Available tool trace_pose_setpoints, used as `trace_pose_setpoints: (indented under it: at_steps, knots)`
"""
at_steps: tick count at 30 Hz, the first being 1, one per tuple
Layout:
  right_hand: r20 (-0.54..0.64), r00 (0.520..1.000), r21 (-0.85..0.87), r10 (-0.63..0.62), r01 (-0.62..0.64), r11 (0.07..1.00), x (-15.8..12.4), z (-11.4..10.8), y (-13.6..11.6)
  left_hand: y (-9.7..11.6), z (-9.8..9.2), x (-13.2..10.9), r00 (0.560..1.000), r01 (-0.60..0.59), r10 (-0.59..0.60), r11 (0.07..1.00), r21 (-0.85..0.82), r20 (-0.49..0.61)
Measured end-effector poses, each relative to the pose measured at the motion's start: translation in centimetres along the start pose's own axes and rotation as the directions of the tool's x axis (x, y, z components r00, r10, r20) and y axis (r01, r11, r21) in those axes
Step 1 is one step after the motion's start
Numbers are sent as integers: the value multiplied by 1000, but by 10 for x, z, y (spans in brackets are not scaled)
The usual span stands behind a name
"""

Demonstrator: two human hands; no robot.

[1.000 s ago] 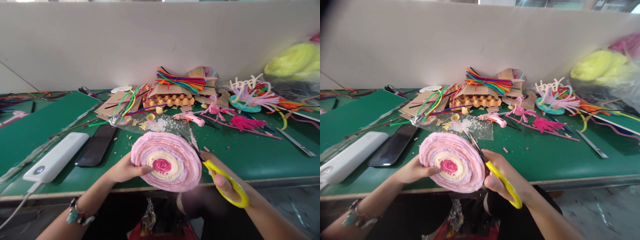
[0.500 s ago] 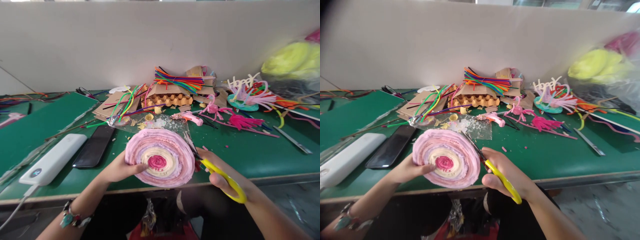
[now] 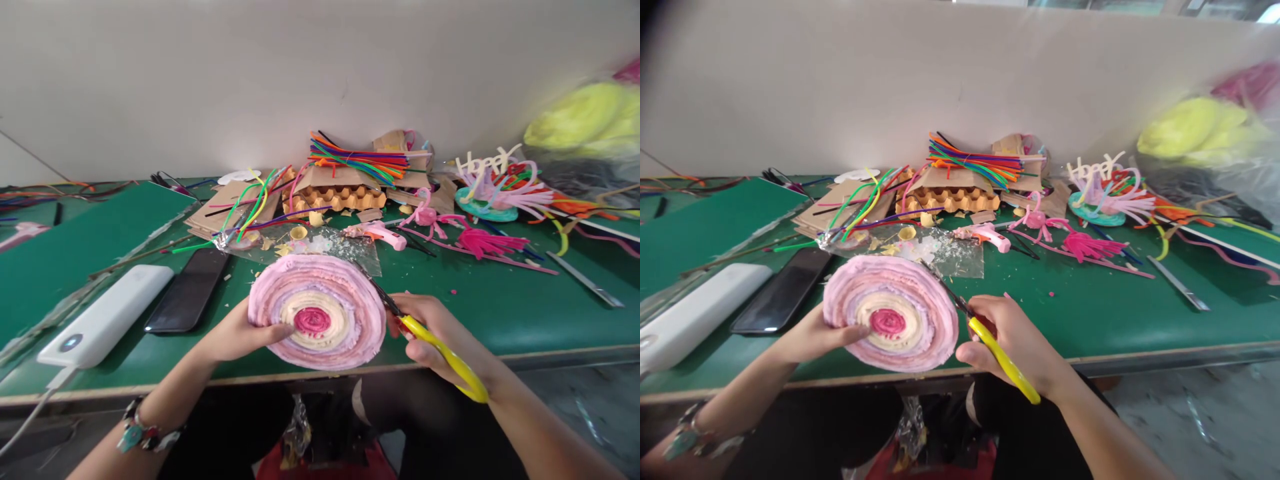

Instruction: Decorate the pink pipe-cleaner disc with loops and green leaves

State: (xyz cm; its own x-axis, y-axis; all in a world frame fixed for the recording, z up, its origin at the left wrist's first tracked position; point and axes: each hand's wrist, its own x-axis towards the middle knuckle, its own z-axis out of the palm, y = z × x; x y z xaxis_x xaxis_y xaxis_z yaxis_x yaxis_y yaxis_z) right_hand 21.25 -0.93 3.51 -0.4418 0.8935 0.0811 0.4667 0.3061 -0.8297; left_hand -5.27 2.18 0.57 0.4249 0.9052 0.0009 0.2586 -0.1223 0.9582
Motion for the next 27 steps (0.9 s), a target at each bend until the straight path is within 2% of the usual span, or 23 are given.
trace_pose_setpoints:
  at_steps: [3, 7, 9, 13, 22, 24, 27]
  knots:
    - [-9, 998, 104, 63, -62, 993, 0, 1, 1, 2, 2, 1, 1000, -10, 10, 1000, 5, -1]
    - [-84, 996, 174, 17, -2, 985, 2, -1, 1, 3, 2, 2, 999, -31, 31, 999, 25, -11]
    - [-99, 995, 117, -35, 46, 992, 2, -2, 1, 2, 2, 1, 999, -29, 30, 999, 21, -35]
    - [-54, 994, -4, -96, 96, 995, 1, -1, 0, 0, 0, -1, 998, -4, 5, 1000, 16, -69]
    - [27, 992, -131, -123, 125, 983, 1, -2, -2, 5, 5, -2, 980, -17, 15, 1000, -7, -196]
    - [25, 994, -125, -110, 113, 986, 0, -1, -1, 5, 4, -1, 986, -16, 18, 1000, 9, -167]
    - [-20, 998, -86, -64, 62, 994, -3, -1, -3, 3, 1, 0, 998, -18, 22, 999, 51, -67]
